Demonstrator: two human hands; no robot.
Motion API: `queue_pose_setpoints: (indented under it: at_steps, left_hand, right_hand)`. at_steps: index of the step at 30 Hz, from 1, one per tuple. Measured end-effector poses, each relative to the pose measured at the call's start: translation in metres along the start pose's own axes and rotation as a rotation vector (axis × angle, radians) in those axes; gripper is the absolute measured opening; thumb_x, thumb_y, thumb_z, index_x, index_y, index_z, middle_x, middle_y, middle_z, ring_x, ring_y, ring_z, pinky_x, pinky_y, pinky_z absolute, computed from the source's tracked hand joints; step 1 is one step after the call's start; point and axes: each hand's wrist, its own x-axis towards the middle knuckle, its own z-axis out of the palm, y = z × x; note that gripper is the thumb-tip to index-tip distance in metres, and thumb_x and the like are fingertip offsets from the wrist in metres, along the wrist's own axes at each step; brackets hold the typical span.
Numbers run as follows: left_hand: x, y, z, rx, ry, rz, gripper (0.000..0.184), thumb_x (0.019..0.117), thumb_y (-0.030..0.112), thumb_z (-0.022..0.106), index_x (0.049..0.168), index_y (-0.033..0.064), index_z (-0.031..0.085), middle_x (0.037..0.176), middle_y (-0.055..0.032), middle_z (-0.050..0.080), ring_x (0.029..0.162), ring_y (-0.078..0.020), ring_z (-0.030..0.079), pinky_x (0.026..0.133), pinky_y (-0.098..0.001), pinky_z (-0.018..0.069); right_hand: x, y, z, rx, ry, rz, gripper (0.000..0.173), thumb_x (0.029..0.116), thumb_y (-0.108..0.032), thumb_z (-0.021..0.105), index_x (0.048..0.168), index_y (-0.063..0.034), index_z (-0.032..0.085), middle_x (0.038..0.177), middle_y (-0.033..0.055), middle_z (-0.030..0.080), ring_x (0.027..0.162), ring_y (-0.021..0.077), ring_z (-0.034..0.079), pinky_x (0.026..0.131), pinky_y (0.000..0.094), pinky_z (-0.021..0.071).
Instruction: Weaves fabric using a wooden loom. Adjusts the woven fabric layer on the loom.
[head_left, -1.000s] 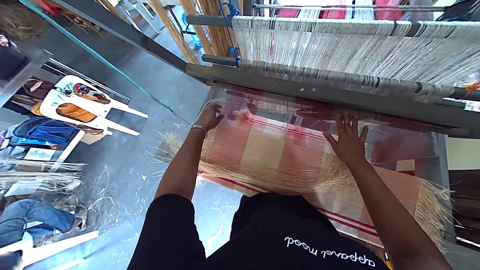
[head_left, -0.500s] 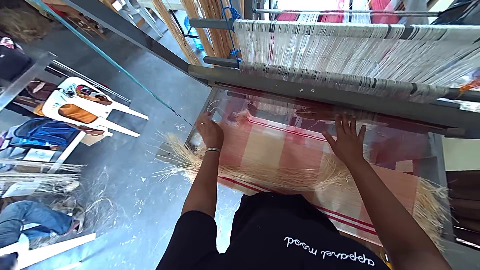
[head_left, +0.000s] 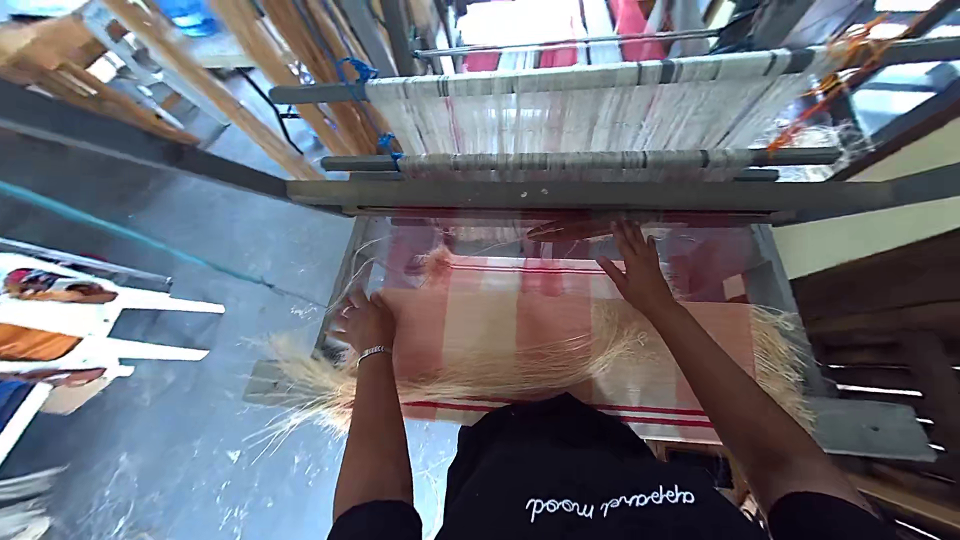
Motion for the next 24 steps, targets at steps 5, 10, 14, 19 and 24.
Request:
queue_pose_setpoints:
  at_steps: [5, 10, 14, 19, 24]
  left_hand:
    - [-0.037, 0.126, 0.001, -0.597, -0.132, 0.365, 0.044, 0.1094, 0.018, 0.039, 0.147, -0.0044, 0.041, 0.132, -0.0266, 0.059, 0.115, -0.0339, 0.064, 0.097, -0.0502, 0.0543]
    - [-0.087, 0.228, 0.064, -1.039, -0.793, 0.063, 0.038, 0.1117, 0.022, 0.038, 0.145, 0.0036, 0.037, 0.084, -0.0109, 0.066, 0.051, -0.0139, 0.057, 0.050, -0.0284, 0.0510]
    - [-0.106, 0.244, 0.079, -0.818, -0.751, 0.132, 0.055, 0.1113, 0.030, 0.041, 0.156, 0.0037, 0.022, 0.087, -0.0133, 0.066, 0.059, -0.0166, 0.058, 0.058, -0.0333, 0.0518]
    - [-0.127, 0.252, 0.090, -0.593, -0.720, 0.312, 0.080, 0.1094, 0.038, 0.044, 0.162, 0.0038, -0.006, 0.085, -0.0136, 0.069, 0.077, -0.0244, 0.069, 0.079, -0.0448, 0.0581]
    - [-0.134, 0.246, 0.086, -0.497, -0.637, 0.385, 0.079, 0.1080, 0.039, 0.047, 0.163, 0.0085, -0.001, 0.083, -0.0128, 0.064, 0.080, -0.0306, 0.067, 0.081, -0.0516, 0.0568]
  right_hand:
    - [-0.019, 0.036, -0.035, 0.102, 0.248, 0.220, 0.059, 0.1079, -0.042, 0.045, 0.152, -0.0026, 0.046, 0.155, 0.0213, 0.046, 0.147, 0.0365, 0.041, 0.121, 0.0545, 0.0334]
    - [-0.030, 0.093, -0.065, 0.157, 0.457, 0.574, 0.057, 0.1065, -0.038, 0.049, 0.146, 0.0026, 0.048, 0.145, 0.0298, 0.050, 0.137, 0.0431, 0.047, 0.116, 0.0550, 0.0372]
    - [-0.046, 0.129, -0.083, 0.128, 0.479, 0.703, 0.060, 0.1068, -0.037, 0.049, 0.149, 0.0047, 0.044, 0.148, 0.0319, 0.046, 0.141, 0.0433, 0.044, 0.119, 0.0525, 0.0340]
    - [-0.049, 0.147, -0.083, 0.185, 0.459, 0.824, 0.059, 0.1094, -0.037, 0.045, 0.151, 0.0037, 0.041, 0.147, 0.0288, 0.051, 0.137, 0.0403, 0.050, 0.116, 0.0518, 0.0373]
    - [-0.045, 0.151, -0.076, 0.276, 0.398, 0.857, 0.060, 0.1103, -0.043, 0.041, 0.153, -0.0007, 0.040, 0.145, 0.0262, 0.054, 0.132, 0.0391, 0.056, 0.112, 0.0548, 0.0430]
